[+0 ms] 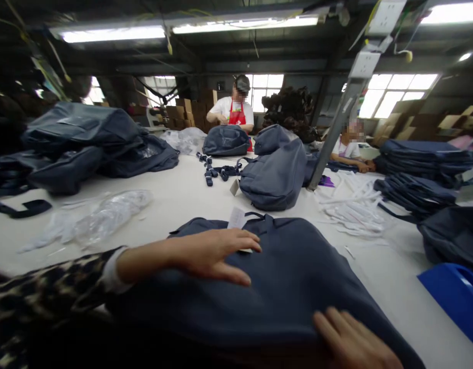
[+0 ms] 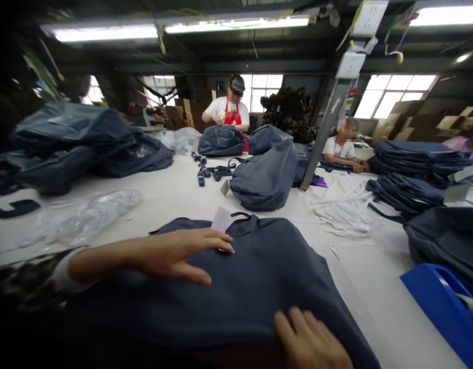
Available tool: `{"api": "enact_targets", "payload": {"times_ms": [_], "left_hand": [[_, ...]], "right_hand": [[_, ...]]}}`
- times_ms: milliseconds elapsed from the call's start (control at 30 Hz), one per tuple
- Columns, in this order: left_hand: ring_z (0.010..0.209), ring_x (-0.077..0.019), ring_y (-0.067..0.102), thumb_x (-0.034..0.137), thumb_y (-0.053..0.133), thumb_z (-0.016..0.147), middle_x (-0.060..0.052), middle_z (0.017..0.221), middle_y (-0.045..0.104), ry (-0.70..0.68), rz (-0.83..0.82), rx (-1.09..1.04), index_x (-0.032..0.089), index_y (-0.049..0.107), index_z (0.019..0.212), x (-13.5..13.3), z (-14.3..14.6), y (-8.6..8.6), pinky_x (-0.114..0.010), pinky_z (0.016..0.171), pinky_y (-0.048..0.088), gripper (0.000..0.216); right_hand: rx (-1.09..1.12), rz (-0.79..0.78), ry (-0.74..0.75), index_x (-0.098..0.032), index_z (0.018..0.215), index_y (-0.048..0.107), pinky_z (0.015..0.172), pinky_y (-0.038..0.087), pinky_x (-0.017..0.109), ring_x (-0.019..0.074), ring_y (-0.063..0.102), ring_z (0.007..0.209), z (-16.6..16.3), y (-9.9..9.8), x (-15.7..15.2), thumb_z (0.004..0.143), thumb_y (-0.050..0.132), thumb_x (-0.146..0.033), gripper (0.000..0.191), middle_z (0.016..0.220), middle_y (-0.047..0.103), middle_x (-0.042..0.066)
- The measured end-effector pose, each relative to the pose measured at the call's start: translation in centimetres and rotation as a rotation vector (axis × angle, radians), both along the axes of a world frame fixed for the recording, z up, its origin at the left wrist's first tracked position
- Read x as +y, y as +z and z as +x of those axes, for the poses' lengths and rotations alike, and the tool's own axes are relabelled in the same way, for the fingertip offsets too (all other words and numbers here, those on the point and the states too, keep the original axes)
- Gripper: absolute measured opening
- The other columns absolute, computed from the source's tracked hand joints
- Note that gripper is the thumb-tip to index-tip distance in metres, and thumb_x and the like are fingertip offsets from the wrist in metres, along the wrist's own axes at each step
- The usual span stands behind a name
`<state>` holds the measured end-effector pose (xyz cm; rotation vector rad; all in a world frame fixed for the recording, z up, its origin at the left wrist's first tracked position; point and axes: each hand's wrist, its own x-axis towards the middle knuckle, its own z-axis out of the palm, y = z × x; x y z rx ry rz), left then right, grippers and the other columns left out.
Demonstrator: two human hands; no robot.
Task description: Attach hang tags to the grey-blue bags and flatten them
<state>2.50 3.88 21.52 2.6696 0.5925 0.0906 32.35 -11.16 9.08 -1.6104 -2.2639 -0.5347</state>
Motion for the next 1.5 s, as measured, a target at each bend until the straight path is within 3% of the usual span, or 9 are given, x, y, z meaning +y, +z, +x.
{"api": "enact_targets", "payload": {"times_ms": [133,300,500,633,767,933,1067,1233,1500], "left_hand": [[0.137,-0.0304,0.043,0.058,0.078,0.073,-0.009,0.152,0.044,0.125,0.204,0.121,0.031,0.04,0.146,-4.3,-2.5,-1.7,-0.043,0.114,0.032,0.087],[0.106,-0.0252,0.064,0.036,0.068,0.088,-0.006,0.115,0.069,0.304,0.276,0.256,0.023,0.061,0.116,-3.3,-3.8,-6.4,-0.033,0.088,0.048,0.032],[0.094,-0.0232,0.067,0.032,0.053,0.095,-0.003,0.099,0.071,0.229,0.391,0.253,0.024,0.065,0.098,-3.3,-3.3,-3.2,-0.028,0.077,0.045,0.015],[0.101,-0.0228,0.065,0.038,0.056,0.093,-0.002,0.111,0.068,0.275,0.372,0.205,0.026,0.061,0.113,-4.0,-3.5,-2.1,-0.028,0.083,0.045,0.024],[0.104,-0.0247,0.064,0.035,0.071,0.08,-0.004,0.113,0.066,0.277,0.27,0.337,0.025,0.058,0.119,-4.2,-3.1,-4.9,-0.03,0.085,0.047,0.043],[0.1,-0.0239,0.063,0.023,0.069,0.082,-0.004,0.107,0.066,0.31,0.407,0.31,0.023,0.06,0.109,-5.7,-2.7,-7.3,-0.032,0.083,0.047,0.029],[0.091,-0.0231,0.064,0.021,0.059,0.091,-0.003,0.092,0.066,0.314,0.555,0.311,0.02,0.061,0.093,-7.4,-2.8,-8.3,-0.031,0.077,0.046,0.003],[0.082,-0.0201,0.062,0.022,0.057,0.094,-0.003,0.085,0.065,0.21,0.731,0.239,0.02,0.061,0.09,-5.8,-2.6,-9.4,-0.028,0.069,0.043,0.006],[0.088,-0.0178,0.062,0.008,0.043,0.096,-0.006,0.101,0.068,0.109,0.929,-0.013,0.018,0.063,0.095,-6.6,-5.1,-14.0,-0.029,0.079,0.048,0.022]], "right_hand": [[0.058,-0.239,-0.076,-0.027,0.093,0.062,0.06,0.044,0.027,0.018,0.066,0.075,0.7,3.2,4.6,0.086,0.065,-0.023,0.009,0.081,0.066,-0.001],[-0.058,-0.257,0.008,-0.025,0.092,0.063,0.075,0.043,0.031,0.0218,0.062,0.093,2.4,4.6,6.1,0.079,0.077,-0.03,0.019,0.096,0.066,0.002],[-0.092,-0.256,-0.048,-0.023,0.097,0.061,0.076,0.041,0.029,0.0174,0.063,0.086,3.9,6.5,1.8,0.087,0.067,-0.02,0.012,0.089,0.068,-0.001],[-0.1,-0.18,-0.124,-0.024,0.101,0.058,0.073,0.039,0.03,0.0178,0.063,0.081,5.0,7.4,-1.3,0.088,0.068,-0.03,0.017,0.087,0.067,-0.001],[-0.073,-0.217,-0.081,-0.022,0.099,0.058,0.08,0.041,0.032,0.0213,0.062,0.093,6.6,5.4,-3.1,0.078,0.078,-0.033,0.032,0.095,0.068,0.002],[-0.067,-0.249,-0.095,-0.022,0.11,0.057,0.08,0.038,0.033,0.0221,0.064,0.091,8.0,2.9,-3.7,0.072,0.085,-0.031,0.048,0.095,0.069,0.002],[-0.145,-0.151,-0.079,-0.023,0.099,0.06,0.069,0.031,0.033,0.021,0.062,0.08,8.1,1.4,-3.5,0.076,0.082,-0.028,0.032,0.085,0.069,0.0],[-0.191,0.098,0.036,-0.022,0.085,0.06,0.067,0.026,0.035,0.0189,0.052,0.07,8.9,0.0,-2.5,0.089,0.068,-0.024,0.009,0.073,0.062,-0.001],[-0.161,0.229,0.157,-0.021,0.081,0.061,0.076,0.031,0.033,0.019,0.041,0.068,9.4,-4.1,-4.8,0.096,0.046,-0.008,0.025,0.069,0.054,0.001]]}}
